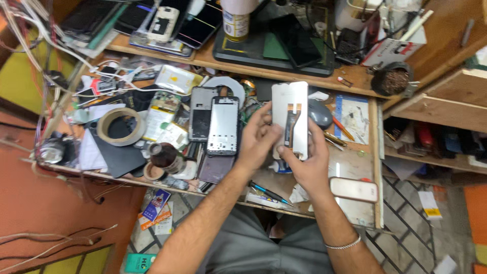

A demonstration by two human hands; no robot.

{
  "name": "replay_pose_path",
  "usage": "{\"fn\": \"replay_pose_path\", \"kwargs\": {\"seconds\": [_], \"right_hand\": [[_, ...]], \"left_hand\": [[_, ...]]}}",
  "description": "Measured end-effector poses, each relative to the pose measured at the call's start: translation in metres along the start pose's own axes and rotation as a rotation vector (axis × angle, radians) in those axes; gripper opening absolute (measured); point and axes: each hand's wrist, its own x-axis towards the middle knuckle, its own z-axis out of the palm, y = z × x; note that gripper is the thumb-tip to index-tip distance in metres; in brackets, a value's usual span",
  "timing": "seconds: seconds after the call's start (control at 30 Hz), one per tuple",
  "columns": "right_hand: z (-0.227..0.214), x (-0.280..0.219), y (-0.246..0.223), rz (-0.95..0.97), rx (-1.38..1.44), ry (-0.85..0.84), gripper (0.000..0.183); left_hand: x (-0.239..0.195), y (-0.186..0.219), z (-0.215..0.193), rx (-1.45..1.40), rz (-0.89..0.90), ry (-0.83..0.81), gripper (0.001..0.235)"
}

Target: The person disassembles a white smartphone, removing the back cover and using tweezers to manipulate internal components and connectors. The person works on a cluttered workbench filled with various electronic parts and tools, carefully handling the device's internal structure.

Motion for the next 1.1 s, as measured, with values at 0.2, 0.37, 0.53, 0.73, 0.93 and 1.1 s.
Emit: {"fn": "replay_pose_path", "kwargs": {"seconds": [0.2, 0.37, 0.53, 0.73, 0.93, 1.1], "right_hand": [[-0.007, 0.004, 0.000, 0.061, 0.117, -0.066, 0.080], [-0.007, 0.003, -0.008, 0.095, 0.200, -0.118, 0.092], [-0.010, 0.005, -0.007, 0.172, 0.310, -0.161, 0.088], [-0.013, 0.009, 0.001, 0.268, 0.384, -0.134, 0.071], [-0.013, 0.009, 0.000, 0.265, 0.359, -0.097, 0.063], [-0.011, 0.008, -0.005, 0.248, 0.306, -0.122, 0.063]], "left_hand": [[0.003, 0.008, 0.002, -0.030, -0.117, 0.067, 0.062], [0.004, 0.015, 0.005, -0.036, -0.071, 0.083, 0.060], [0.005, 0.017, 0.004, -0.064, -0.051, 0.120, 0.060], [0.005, 0.018, 0.003, -0.052, -0.046, 0.105, 0.060], [0.004, 0.020, 0.004, -0.058, -0.037, 0.062, 0.060], [0.004, 0.023, 0.003, -0.074, -0.031, 0.050, 0.060]]}}
